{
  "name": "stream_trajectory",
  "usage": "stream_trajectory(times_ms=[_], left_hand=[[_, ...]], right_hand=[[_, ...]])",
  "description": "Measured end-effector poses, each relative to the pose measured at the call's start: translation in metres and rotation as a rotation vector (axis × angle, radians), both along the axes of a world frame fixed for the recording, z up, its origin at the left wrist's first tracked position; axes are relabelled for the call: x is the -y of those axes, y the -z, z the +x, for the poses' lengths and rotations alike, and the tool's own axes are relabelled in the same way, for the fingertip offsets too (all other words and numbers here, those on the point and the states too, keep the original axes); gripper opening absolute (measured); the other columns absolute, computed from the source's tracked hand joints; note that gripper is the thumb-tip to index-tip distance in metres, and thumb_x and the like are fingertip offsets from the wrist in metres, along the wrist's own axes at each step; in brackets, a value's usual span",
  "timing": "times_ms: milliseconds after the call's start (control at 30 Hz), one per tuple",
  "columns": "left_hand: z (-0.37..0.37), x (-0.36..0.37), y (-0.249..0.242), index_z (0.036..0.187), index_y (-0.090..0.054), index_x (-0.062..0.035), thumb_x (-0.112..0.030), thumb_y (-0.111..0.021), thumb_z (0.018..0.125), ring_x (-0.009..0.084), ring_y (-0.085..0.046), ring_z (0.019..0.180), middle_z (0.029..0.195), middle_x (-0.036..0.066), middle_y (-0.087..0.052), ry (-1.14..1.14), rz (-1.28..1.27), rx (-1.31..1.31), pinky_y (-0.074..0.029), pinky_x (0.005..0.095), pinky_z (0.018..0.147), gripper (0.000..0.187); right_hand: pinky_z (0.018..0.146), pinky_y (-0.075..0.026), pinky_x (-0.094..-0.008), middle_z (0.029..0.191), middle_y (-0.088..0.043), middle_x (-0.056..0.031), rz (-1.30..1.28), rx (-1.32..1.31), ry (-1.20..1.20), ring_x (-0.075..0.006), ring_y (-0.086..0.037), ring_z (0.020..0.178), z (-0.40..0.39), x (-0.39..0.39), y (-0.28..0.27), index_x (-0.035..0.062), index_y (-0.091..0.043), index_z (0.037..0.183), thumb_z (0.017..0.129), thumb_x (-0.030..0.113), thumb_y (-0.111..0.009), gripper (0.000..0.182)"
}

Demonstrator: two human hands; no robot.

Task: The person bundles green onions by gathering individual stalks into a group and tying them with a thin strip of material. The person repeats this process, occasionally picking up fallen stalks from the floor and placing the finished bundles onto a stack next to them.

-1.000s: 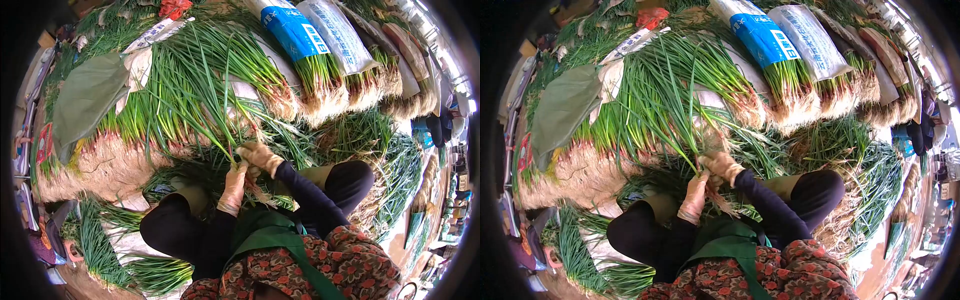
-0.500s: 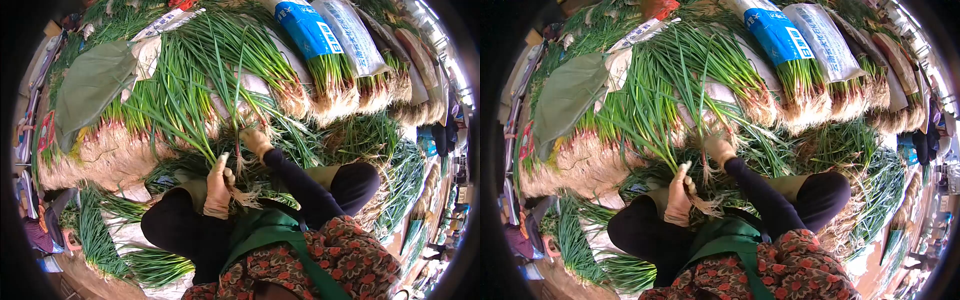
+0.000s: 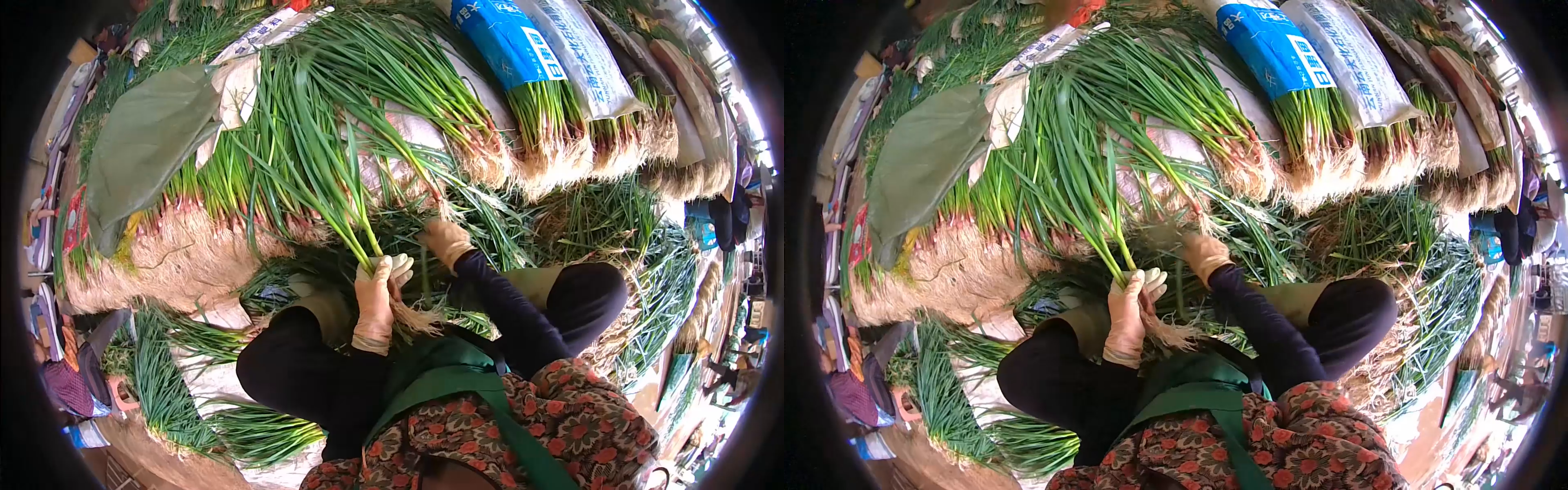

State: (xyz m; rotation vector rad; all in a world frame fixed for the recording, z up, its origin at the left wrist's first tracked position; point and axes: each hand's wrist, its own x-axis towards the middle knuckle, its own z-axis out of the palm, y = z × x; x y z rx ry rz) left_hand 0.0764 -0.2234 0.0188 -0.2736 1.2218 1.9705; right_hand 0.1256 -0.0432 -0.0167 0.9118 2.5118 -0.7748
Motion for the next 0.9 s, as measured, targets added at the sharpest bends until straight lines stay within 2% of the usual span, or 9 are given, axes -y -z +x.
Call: stream_trajectory(times_ms=[100,200,267,333,500,600,733,833,900], left_hand=[[-0.001,0.005,-0.004,0.099,-0.049,-0.0016,-0.016,-0.053,0.092,0.0274,-0.066,0.082,0.091,0.016,-0.063,0.018,-0.014,0.027,-0.057,0.0378,0.07,0.016],[0.004,0.003,0.011,0.098,-0.051,-0.0039,-0.016,-0.053,0.091,0.0179,-0.062,0.067,0.085,0.01,-0.063,0.01,0.007,0.098,-0.054,0.0289,0.058,0.014],[0.007,-0.002,0.006,0.097,-0.051,-0.0039,-0.015,-0.054,0.091,0.0153,-0.058,0.06,0.082,0.009,-0.062,0.037,-0.027,0.075,-0.05,0.0273,0.053,0.013],[0.009,-0.003,0.0,0.095,-0.051,-0.0032,-0.012,-0.056,0.09,0.0125,-0.056,0.058,0.079,0.007,-0.06,0.135,-0.193,-0.081,-0.048,0.0258,0.05,0.012],[0.01,-0.002,0.007,0.097,-0.049,-0.0036,-0.011,-0.056,0.089,0.0098,-0.056,0.054,0.088,0.009,-0.065,0.284,-0.368,-0.265,-0.045,0.0216,0.047,0.013],[0.004,0.003,-0.002,0.095,-0.05,-0.0052,-0.008,-0.054,0.09,0.0084,-0.052,0.053,0.095,0.01,-0.065,0.19,-0.266,-0.03,-0.041,0.0217,0.044,0.007],[0.0,0.001,0.019,0.093,-0.052,-0.0073,-0.007,-0.048,0.093,0.0048,-0.044,0.054,0.1,0.005,-0.062,0.134,0.686,0.557,-0.038,0.02,0.051,0.005],[0.0,-0.009,0.001,0.104,-0.055,-0.0046,-0.01,-0.042,0.096,0.0021,-0.039,0.052,0.075,-0.002,-0.054,0.202,0.838,0.7,-0.036,0.0203,0.056,0.016],[0.001,-0.009,-0.002,0.1,-0.055,-0.0036,-0.011,-0.043,0.095,0.003,-0.04,0.054,0.072,-0.003,-0.051,0.197,0.977,0.693,-0.036,0.0202,0.056,0.015]], right_hand=[[0.075,-0.049,-0.0396,0.094,-0.067,-0.0093,0.026,0.416,-0.543,-0.0315,-0.063,0.085,0.031,-0.01,0.035,0.0039,-0.063,0.107,0.09,0.045,-0.048,0.047],[0.069,-0.049,-0.0397,0.089,-0.067,-0.0077,-0.264,-0.555,-0.076,-0.0295,-0.064,0.077,0.007,0.007,0.021,0.0044,-0.064,0.106,0.089,0.043,-0.053,0.043],[0.066,-0.05,-0.039,0.089,-0.067,-0.0114,-0.977,-0.358,0.284,-0.0289,-0.065,0.075,-0.023,0.024,-0.015,0.0045,-0.063,0.107,0.087,0.041,-0.057,0.042],[0.075,-0.049,-0.0414,0.09,-0.065,-0.0195,-0.247,-0.576,0.017,-0.0352,-0.063,0.085,-0.033,0.033,-0.033,0.001,-0.06,0.102,0.085,0.04,-0.059,0.043],[0.061,-0.049,-0.0433,0.075,-0.063,-0.0177,0.067,-0.463,-0.036,-0.034,-0.063,0.069,-0.049,0.022,-0.033,0.0016,-0.055,0.094,0.087,0.034,-0.054,0.033],[0.049,-0.048,-0.0382,0.065,-0.059,-0.0119,0.146,-0.665,-0.049,-0.0267,-0.058,0.052,-0.033,0.035,-0.021,0.0037,-0.056,0.092,0.09,0.025,-0.051,0.022],[0.04,-0.037,-0.0267,0.055,-0.045,0.0,-1.255,-0.845,0.972,-0.0127,-0.043,0.045,-0.034,0.034,-0.003,0.0082,-0.055,0.078,0.095,0.023,-0.043,0.025],[0.042,-0.039,-0.0299,0.065,-0.052,-0.0041,-1.739,-0.899,1.013,-0.0155,-0.047,0.049,-0.031,0.037,-0.031,0.0066,-0.054,0.093,0.092,0.025,-0.044,0.021],[0.047,-0.042,-0.0292,0.069,-0.055,-0.005,-1.605,-0.799,0.988,-0.0165,-0.049,0.054,-0.034,0.04,-0.045,0.0068,-0.055,0.096,0.093,0.03,-0.046,0.026]])
